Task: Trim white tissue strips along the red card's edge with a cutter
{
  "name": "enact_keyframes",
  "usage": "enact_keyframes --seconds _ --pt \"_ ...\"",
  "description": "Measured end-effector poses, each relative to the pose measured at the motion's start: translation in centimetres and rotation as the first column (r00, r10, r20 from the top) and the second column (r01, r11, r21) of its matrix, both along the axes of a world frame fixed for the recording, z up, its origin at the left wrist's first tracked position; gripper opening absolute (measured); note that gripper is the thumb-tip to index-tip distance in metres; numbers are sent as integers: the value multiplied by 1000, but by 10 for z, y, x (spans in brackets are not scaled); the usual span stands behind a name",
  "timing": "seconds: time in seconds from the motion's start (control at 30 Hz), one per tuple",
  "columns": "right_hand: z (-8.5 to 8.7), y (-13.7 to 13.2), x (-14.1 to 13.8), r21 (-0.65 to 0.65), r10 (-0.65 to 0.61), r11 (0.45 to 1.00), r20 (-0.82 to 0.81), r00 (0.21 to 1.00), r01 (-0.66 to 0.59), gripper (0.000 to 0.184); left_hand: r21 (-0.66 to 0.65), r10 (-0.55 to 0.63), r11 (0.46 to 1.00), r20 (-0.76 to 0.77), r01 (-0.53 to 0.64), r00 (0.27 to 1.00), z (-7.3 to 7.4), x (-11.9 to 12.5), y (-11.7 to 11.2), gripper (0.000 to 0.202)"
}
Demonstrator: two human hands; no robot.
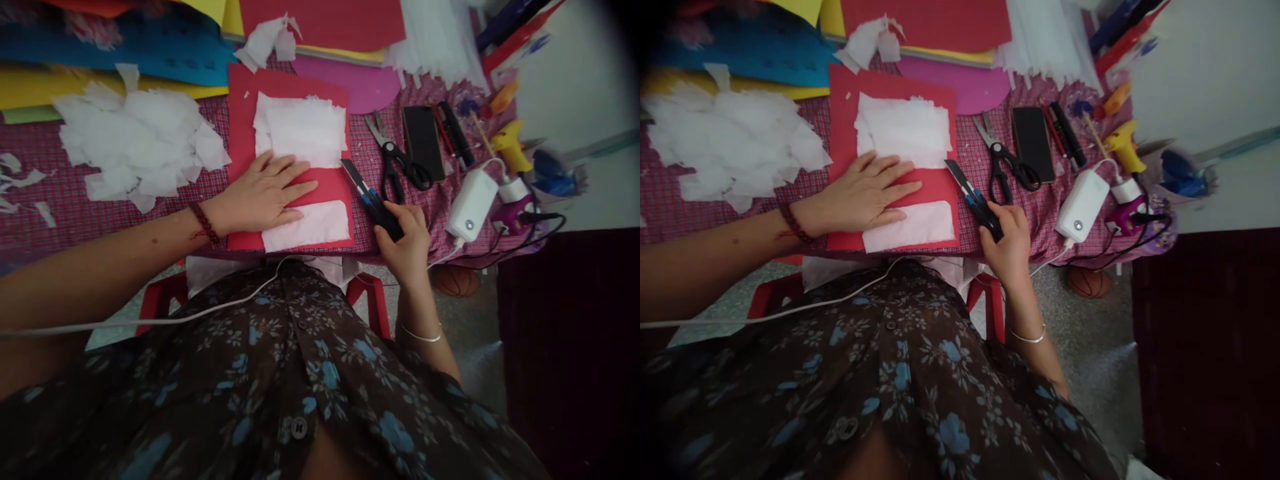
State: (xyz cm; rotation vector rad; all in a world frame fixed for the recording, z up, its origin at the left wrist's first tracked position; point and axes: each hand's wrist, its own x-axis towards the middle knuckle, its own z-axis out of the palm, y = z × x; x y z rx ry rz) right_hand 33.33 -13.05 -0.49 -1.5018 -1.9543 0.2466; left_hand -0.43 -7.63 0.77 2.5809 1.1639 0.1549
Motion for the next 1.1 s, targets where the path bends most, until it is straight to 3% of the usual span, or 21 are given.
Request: enact_keyframes --seconds 0.07,0.13,0.2,0.3,0.43,0.57,0.7,0.8,0.97,1.1 --pt "1 -1 -2 30 -45 999 45 998 44 42 9 -2 1000 -15 3 1000 -1 -1 0 63" --pt "8 -4 -6 57 -7 998 46 999 4 37 14 -3 1000 -29 3 1000 -3 -1 1 63" --pt "17 -7 -14 43 146 988 14 989 -146 34 20 0 1000 -49 1 999 -3 -2 1 62" --pt "25 -8 -30 -80 395 916 12 919 -393 39 41 -2 999 -104 6 995 0 0 0 63" --pt "23 -1 -50 -254 536 826 75 841 -504 45 71 -19 997 -175 31 984 6 3 -2 64" --pt "17 7 -57 -256 570 805 80 818 -536 31 54 -16 998 -122 22 992 5 1 1 62" --pt "14 9 -54 -257 578 795 46 815 -550 29 57 41 997 134 -49 990 8 -6 -3 59" --pt "11 8 -53 -256 568 798 19 823 -545 31 63 83 993 277 -104 957 18 -5 -24 48" --pt "8 7 -55 -243 530 822 -3 848 -515 37 91 -36 996 122 25 992 27 7 -71 37" --pt "6 6 -57 -172 516 842 -15 856 -511 37 74 24 997 135 -34 991 16 6 -90 34"
